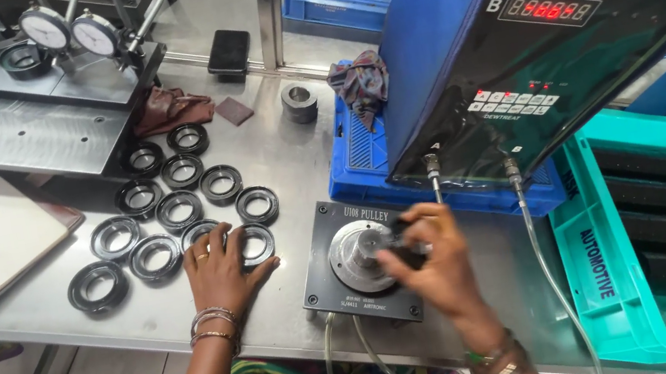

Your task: Testing metal bearings using a digital measurement device and clearing them from the workbench.

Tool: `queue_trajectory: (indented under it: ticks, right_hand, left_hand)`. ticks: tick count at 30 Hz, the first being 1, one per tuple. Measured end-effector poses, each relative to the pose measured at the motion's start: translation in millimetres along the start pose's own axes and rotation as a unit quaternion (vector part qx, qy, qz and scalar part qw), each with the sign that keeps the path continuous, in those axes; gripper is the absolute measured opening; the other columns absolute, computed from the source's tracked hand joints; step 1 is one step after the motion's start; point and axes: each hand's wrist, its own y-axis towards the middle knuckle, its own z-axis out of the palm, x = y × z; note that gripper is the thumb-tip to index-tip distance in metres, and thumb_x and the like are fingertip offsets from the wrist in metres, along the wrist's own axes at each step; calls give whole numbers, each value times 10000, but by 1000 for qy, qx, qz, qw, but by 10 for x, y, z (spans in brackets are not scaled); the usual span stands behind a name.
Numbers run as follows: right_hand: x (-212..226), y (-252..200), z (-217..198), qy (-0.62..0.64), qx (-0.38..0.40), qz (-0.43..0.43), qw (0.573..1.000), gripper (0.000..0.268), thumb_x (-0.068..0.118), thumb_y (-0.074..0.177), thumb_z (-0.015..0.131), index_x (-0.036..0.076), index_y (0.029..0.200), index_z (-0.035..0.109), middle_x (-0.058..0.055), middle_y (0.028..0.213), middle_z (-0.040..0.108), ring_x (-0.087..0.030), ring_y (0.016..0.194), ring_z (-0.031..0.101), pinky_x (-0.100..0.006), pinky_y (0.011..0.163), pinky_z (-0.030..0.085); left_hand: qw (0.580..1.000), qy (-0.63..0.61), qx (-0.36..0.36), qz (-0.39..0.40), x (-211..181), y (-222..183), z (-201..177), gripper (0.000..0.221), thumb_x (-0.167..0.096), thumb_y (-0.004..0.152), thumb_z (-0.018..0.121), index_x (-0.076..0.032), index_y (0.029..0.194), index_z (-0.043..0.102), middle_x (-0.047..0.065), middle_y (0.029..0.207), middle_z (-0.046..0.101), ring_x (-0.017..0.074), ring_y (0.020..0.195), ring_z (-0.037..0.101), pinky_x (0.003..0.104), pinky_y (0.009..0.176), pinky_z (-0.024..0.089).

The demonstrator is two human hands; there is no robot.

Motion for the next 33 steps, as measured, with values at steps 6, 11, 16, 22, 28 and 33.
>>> queue_trajectory:
  ticks: [6,11,16,22,28,33]
  right_hand:
    - [296,83,325,-57,8,-140,988,395,260,753,862,102,1026,625,-60,1210,614,-298,1122,654,-404,916,578]
    - [276,51,153,-59,33,-135,989,451,327,751,852,99,1080,645,-86,1211,641,-308,1142,635,-436,923,551]
    - [-616,-90,-861,-90,-132,-97,982,317,336,916,789,97,1083,665,-62,1137,694,-246,1118,655,-386,1003,523]
    - [-3018,-1118,-2366,-467,-179,201,842,295,369,1027,631,113,1103,758,-139,1112,738,-340,1051,680,-460,931,529]
    - [-4450,-1293,-2724,-344,174,547,743,800,702,1008,484,1,1111,856,-283,1051,832,-354,1035,760,-450,901,579]
    - [-4458,-1212,-2674,-169,133,561,799,716,637,977,539,-6,1076,840,-260,1046,816,-336,1024,725,-470,927,546]
  left_hand:
    - [999,-27,-25,14,58,-30,55,814,-721,694,730,-136,1255,658,88,1389,560,312,1319,463,477,1111,287]
    - [996,-75,-45,5,-14,-28,14,731,-676,683,763,-131,1165,694,113,1310,584,331,1265,479,498,1076,305]
    - [949,-304,-82,34,-581,-67,-186,571,-564,835,760,-100,1158,675,109,1309,618,309,1248,553,460,1076,417]
    - [929,-284,-30,237,-1495,-37,-521,727,-614,726,816,-103,1216,654,139,1322,584,367,1260,510,540,1085,347]
    - [942,-210,17,260,-1320,261,-633,895,-665,576,840,-134,1264,624,120,1346,559,361,1304,466,571,1110,282]
    - [956,-184,62,221,-852,377,-624,986,-726,467,854,-134,1227,640,100,1268,594,343,1263,497,532,1073,320]
